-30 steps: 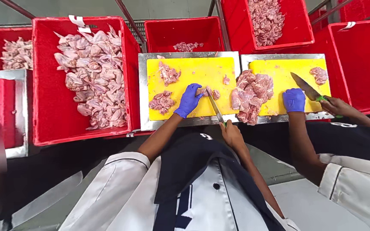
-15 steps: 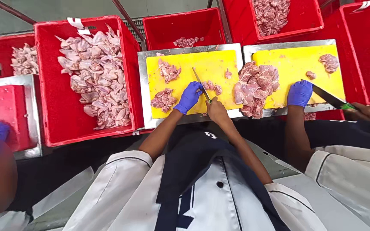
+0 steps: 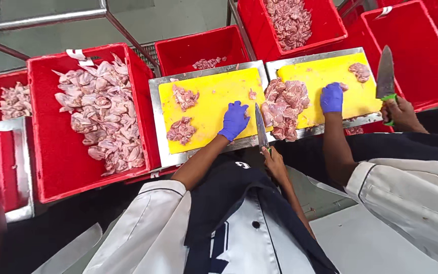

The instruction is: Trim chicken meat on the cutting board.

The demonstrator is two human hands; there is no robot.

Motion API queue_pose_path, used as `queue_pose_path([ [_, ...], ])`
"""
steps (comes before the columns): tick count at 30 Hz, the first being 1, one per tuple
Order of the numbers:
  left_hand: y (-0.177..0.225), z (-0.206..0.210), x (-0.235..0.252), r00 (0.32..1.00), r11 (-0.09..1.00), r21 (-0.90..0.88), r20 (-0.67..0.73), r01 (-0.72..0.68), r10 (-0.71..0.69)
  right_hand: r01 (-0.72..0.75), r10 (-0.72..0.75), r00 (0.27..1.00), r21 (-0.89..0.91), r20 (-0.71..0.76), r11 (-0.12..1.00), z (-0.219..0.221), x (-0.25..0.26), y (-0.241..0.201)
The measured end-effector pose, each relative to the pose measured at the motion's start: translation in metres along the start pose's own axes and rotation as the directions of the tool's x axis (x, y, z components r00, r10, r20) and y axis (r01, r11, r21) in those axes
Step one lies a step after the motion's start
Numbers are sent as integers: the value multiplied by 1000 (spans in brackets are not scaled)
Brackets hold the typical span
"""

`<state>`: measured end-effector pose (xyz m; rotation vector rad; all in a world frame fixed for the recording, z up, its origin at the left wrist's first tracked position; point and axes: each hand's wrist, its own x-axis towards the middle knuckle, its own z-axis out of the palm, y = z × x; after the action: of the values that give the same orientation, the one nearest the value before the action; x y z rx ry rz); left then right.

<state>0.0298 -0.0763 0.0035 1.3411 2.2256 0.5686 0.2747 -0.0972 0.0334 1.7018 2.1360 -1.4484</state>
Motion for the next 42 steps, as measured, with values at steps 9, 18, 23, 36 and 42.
queue_pose_path([
  [9,15,-10,-14,854,971,19,480,-238,200,-120,126,991,-107,54,987,-9,-16,28],
  [18,75,-67,101,903,583,-808,185,-85,388,-88,97,988,-83,120,993,-20,-8,39],
  [23,63,-41,137,1000,919,-395,3,-8,10,-88,111,982,-145,154,985,-36,-6,40],
  [36,-37,-23,-12,988,949,-287,-113,-132,104,55,4,984,-319,180,946,-45,18,22],
  [42,-100,-99,-52,707,926,-347,-692,-149,-146,45,17,992,-476,126,878,-42,25,-14],
])
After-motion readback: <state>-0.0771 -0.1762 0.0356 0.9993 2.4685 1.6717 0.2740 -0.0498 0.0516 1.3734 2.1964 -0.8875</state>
